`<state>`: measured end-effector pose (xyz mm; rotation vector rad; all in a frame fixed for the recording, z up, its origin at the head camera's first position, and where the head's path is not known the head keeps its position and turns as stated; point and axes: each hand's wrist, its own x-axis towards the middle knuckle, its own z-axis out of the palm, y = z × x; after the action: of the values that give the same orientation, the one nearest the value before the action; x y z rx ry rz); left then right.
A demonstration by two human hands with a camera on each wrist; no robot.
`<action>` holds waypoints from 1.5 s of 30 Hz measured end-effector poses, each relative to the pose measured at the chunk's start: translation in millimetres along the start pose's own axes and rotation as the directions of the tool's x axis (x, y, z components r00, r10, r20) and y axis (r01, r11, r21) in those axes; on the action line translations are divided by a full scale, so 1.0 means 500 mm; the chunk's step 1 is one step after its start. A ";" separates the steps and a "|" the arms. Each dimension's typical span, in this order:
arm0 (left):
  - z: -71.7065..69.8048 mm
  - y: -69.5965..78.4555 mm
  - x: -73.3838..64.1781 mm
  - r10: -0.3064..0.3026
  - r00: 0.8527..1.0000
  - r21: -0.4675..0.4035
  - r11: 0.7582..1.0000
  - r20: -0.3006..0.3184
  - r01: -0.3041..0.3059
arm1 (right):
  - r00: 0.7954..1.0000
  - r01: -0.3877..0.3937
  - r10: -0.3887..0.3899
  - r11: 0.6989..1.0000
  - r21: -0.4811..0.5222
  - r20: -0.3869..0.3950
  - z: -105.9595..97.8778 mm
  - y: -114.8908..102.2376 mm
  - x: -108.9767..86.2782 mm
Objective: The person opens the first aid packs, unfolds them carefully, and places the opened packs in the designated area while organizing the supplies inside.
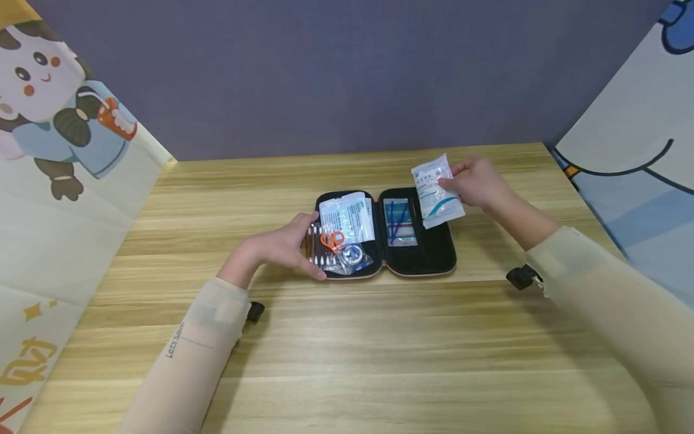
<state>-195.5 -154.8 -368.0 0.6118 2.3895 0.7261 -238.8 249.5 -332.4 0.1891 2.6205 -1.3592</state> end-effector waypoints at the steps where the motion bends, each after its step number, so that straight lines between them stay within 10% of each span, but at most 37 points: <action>1: 0.000 0.000 0.000 0.001 1.000 0.000 1.000 0.000 -0.001 | 1.000 0.001 -0.001 1.000 -0.021 0.004 -0.002 0.009 -0.002; 12: 0.000 0.000 0.000 0.001 1.000 0.002 1.000 0.002 -0.001 | 0.998 -0.021 0.027 0.995 -0.100 0.063 0.001 0.063 -0.016; 45: 0.001 -0.001 0.002 -0.005 1.000 -0.013 1.000 0.006 0.005 | 0.995 0.029 -0.003 0.966 -0.258 0.100 0.063 0.045 -0.015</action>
<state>-196.0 -154.4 -368.9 0.6021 2.3776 0.7364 -223.9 236.5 -366.5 0.0614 2.6869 -0.9874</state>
